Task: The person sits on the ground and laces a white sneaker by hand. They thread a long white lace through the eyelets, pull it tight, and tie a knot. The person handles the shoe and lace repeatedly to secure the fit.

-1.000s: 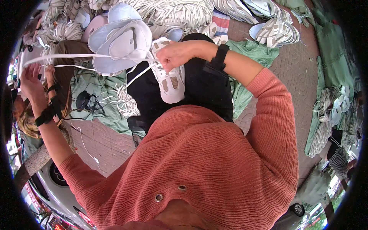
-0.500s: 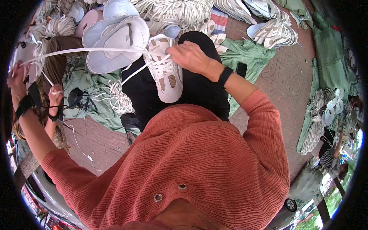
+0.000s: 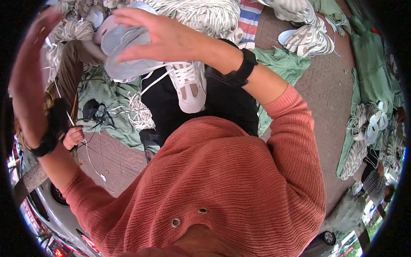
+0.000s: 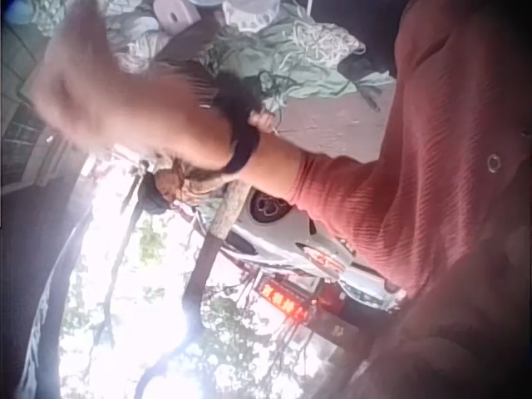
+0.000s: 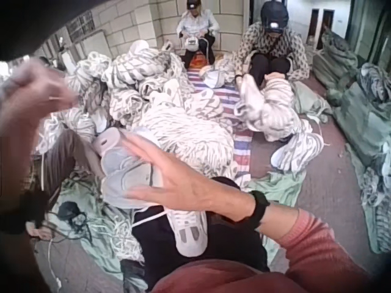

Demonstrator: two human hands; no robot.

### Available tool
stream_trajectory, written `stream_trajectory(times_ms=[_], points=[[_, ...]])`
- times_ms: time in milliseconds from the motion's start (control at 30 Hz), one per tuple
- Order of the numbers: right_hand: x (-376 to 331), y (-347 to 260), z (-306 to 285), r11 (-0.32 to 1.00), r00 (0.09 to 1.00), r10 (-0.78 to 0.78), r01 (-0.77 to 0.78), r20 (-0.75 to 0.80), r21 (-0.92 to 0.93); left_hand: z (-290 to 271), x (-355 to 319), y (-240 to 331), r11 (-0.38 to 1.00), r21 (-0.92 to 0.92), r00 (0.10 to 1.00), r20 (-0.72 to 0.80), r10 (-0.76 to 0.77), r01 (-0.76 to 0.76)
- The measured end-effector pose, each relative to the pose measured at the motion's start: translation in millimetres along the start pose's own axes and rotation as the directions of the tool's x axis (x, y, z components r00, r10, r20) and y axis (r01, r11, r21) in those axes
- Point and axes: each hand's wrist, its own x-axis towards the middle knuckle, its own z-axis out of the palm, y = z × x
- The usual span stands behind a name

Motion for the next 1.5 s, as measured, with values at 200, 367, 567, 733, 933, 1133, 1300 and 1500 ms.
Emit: stream_trajectory(times_ms=[200,367,567,733,933,1133,1300,1500], points=[[-7,-70,-114,0.776,0.877,0.476,-0.452,0.062,0.44,94,-36,8,0.905,-0.394,0.987,0.045,-0.153,0.158],[-100,-79,-263,0.78,0.8,0.516,-0.29,-0.306,0.555,209,-159,-39,0.949,0.012,0.922,0.234,-0.31,0.316],[-262,-88,-426,0.819,0.419,0.566,-0.188,-0.71,0.542,227,-218,-81,0.902,0.156,0.829,0.356,-0.431,0.402],[-410,-18,-461,0.557,0.341,0.723,0.227,-0.601,0.799,89,-243,-90,-0.176,-0.758,0.435,0.53,-0.728,0.628],[-442,60,-357,0.643,-0.191,0.74,-0.081,-0.645,0.762,-40,-326,-105,-0.467,-0.759,0.565,0.159,-0.809,-0.455],[-370,88,-283,0.437,-0.046,0.889,-0.215,-0.456,0.873,-57,-461,-160,-0.329,-0.754,0.294,0.188,-0.937,-0.568],[-330,93,-264,0.395,-0.025,0.898,-0.39,-0.438,0.832,-66,-514,-165,0.22,-0.821,-0.335,-0.037,-0.942,-0.527],[-260,92,-229,0.374,0.144,0.9,-0.738,-0.411,0.561,-9,-437,-100,0.575,-0.359,0.148,-0.743,-0.653,0.736]])
